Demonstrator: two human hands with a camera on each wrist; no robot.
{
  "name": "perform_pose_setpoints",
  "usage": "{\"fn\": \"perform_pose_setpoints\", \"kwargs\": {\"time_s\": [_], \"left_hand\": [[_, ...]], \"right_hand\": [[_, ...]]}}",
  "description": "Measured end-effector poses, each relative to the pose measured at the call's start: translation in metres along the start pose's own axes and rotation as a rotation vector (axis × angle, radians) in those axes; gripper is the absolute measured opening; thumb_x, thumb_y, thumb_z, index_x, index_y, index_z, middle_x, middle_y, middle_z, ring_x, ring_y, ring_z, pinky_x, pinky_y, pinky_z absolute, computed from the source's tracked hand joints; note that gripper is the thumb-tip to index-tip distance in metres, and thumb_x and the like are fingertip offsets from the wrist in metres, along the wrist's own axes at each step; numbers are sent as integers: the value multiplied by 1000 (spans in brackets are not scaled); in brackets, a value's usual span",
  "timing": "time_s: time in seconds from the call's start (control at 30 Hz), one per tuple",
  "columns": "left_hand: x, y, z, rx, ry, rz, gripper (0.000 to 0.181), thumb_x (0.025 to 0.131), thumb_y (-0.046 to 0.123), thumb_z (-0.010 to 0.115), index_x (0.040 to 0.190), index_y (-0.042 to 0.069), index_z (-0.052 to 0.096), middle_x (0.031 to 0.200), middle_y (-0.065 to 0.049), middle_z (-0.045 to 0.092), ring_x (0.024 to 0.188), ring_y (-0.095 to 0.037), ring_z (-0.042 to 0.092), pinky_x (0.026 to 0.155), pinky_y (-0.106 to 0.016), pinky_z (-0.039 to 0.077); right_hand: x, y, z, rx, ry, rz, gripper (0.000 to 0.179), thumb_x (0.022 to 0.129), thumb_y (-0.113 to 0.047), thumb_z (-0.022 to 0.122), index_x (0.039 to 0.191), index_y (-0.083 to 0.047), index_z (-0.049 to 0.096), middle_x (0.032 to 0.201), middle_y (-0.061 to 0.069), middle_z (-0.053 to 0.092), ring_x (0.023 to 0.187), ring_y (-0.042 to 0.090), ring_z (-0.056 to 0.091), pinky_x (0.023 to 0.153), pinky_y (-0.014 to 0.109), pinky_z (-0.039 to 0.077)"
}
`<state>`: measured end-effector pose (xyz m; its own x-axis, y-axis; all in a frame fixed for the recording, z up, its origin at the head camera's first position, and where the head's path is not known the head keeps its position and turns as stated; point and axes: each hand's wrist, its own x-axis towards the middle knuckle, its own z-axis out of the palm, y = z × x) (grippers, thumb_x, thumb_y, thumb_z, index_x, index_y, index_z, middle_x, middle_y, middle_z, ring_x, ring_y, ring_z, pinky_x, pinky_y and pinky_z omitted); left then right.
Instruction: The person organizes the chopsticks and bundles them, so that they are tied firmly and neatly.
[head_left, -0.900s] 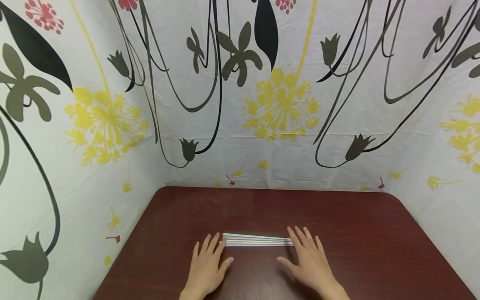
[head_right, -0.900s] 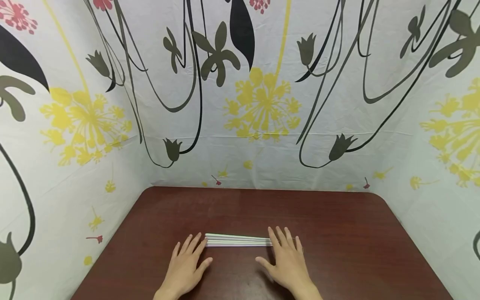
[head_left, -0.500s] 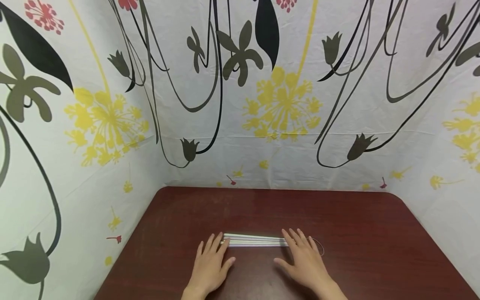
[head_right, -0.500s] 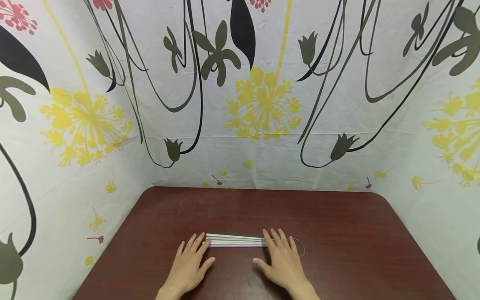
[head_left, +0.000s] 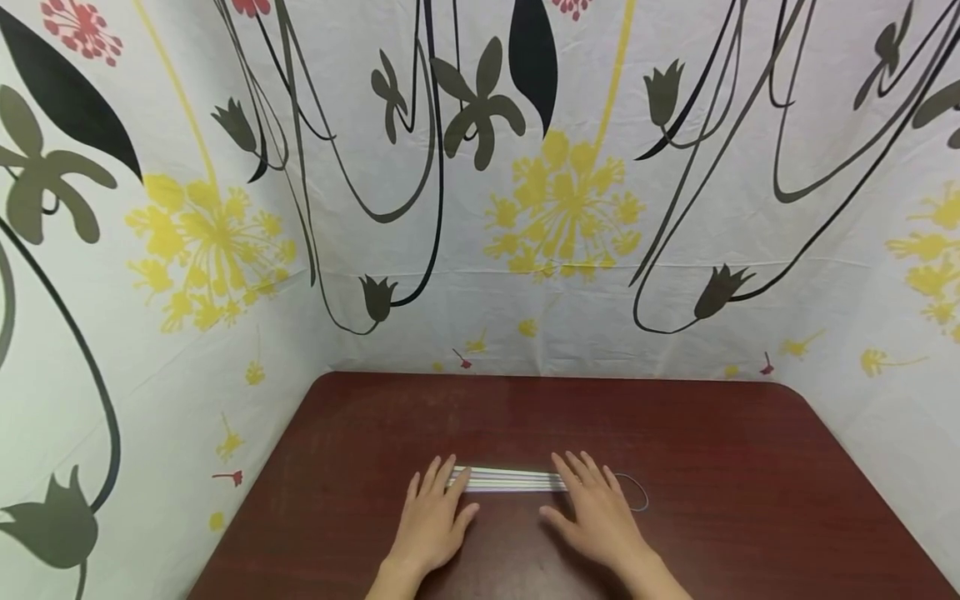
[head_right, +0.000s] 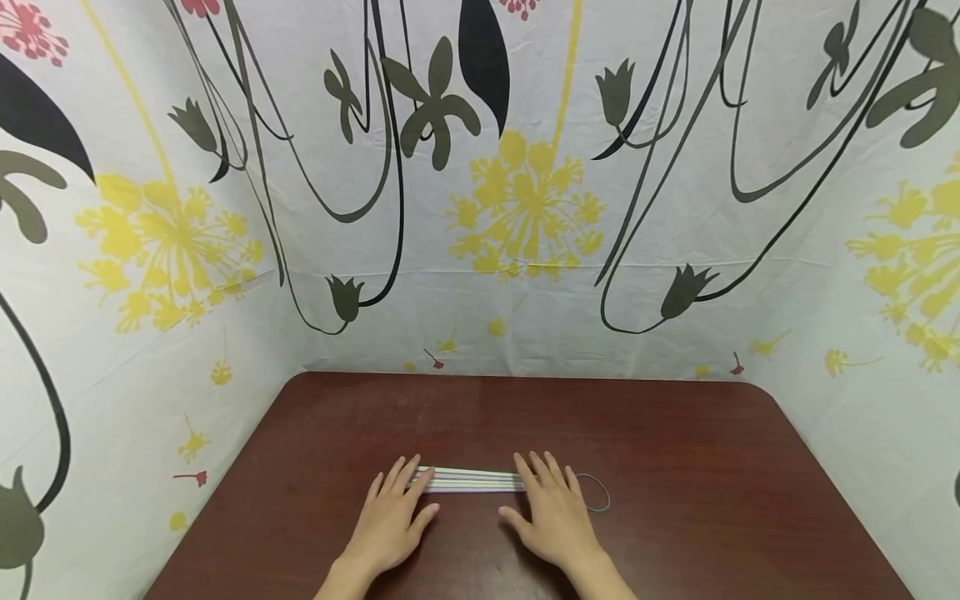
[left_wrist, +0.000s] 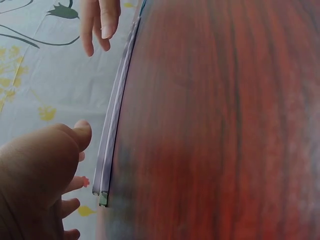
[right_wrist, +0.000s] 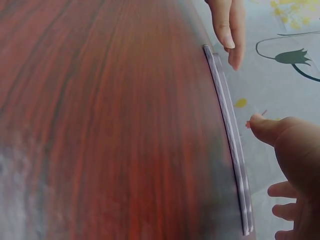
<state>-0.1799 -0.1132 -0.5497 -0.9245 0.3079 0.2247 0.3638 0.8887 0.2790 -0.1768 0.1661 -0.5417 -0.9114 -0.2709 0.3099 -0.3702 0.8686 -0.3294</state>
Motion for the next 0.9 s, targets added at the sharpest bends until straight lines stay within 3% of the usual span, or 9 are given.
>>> {"fn": "perform_pose_setpoints", "kwargs": {"time_s": [0.27, 0.9], "left_hand": [[4, 0, 5, 13, 9, 7, 53, 100, 40, 57, 146, 15, 54, 157, -16, 41, 148, -39, 29, 115, -64, 23], [18, 2, 13, 16, -15, 40, 50, 100, 35, 58, 145, 14, 55, 154, -16, 44, 146, -39, 34, 114, -61, 27]], "right_hand": [[4, -1, 8, -13, 24, -10, 72, 86, -36, 78, 148, -9, 51, 144, 20, 54, 140, 44, 42, 109, 67, 29], [13, -1, 21, -4, -7, -45, 65, 88, -35, 75, 145, -9, 55, 144, 22, 54, 138, 45, 44, 109, 67, 30]]}}
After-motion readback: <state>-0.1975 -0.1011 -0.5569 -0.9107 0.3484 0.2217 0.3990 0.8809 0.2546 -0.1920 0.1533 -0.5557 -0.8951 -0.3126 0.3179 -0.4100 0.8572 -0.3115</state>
